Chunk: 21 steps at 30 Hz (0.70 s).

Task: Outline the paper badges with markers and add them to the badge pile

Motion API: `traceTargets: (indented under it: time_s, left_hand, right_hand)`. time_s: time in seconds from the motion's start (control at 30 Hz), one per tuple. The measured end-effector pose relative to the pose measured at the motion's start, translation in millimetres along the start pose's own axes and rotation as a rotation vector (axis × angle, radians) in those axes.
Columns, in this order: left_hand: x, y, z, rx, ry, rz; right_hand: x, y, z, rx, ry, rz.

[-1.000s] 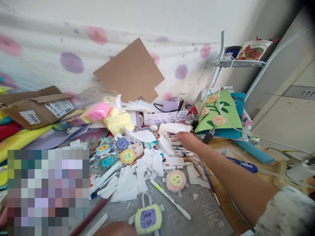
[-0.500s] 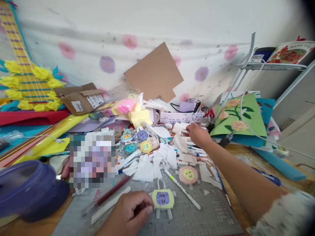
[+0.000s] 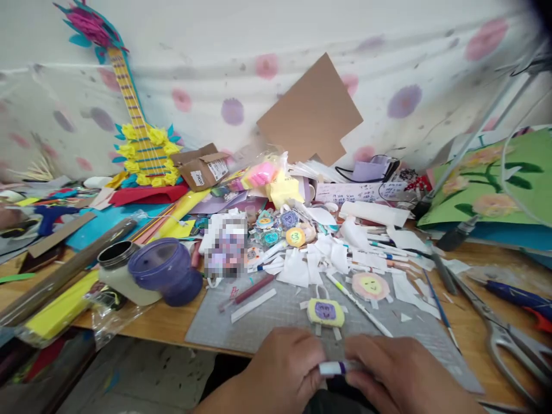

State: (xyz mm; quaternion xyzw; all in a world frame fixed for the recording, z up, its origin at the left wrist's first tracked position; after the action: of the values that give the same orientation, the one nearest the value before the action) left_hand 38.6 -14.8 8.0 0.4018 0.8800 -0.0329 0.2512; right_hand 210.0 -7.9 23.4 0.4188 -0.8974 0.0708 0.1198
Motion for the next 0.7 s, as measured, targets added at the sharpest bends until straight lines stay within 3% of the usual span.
traceTargets:
  time_s: [0.13, 0.27, 0.37, 0.47, 0.57, 0.7]
  left_hand:
    - [-10, 0, 3.8, 0.007, 0.092, 0.084]
    - [-12, -1, -3.0, 0.017, 0.048, 0.042]
    - [-8, -2, -11.3, 0.034, -0.020, 0.003]
    - [-6, 2, -12.5, 0.063, -0.056, 0.015]
    - [-8, 9, -7.5, 0.111, -0.029, 0.065]
    - [-9, 13, -7.2, 0.192, 0.009, 0.149]
  right_hand:
    - [1, -6, 1, -0.012, -0.044, -0.043]
    - [-4, -14, -5, -0.045, 0.057, -0.011]
    - [-21, -32, -8, -0.149, 0.362, 0.025]
    - [-32, -46, -2, -0.301, 0.886, 0.048]
    - [-24, -40, 13, -0.228, 1.218, 0.102]
    - [-14, -23, 24, -0.086, 1.269, 0.123]
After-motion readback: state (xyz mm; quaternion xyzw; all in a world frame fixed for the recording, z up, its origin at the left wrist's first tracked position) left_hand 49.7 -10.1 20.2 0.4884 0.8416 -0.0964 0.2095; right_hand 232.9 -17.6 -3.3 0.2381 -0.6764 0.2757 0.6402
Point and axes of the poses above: each hand's wrist, its own y-axis towards the middle knuckle, its own z-axis out of the palm, x = y × z, the point moved 3 cm from there along y, towards the middle knuckle, and after that the axes turned 14 degrees about x, right-handed, at the moved point
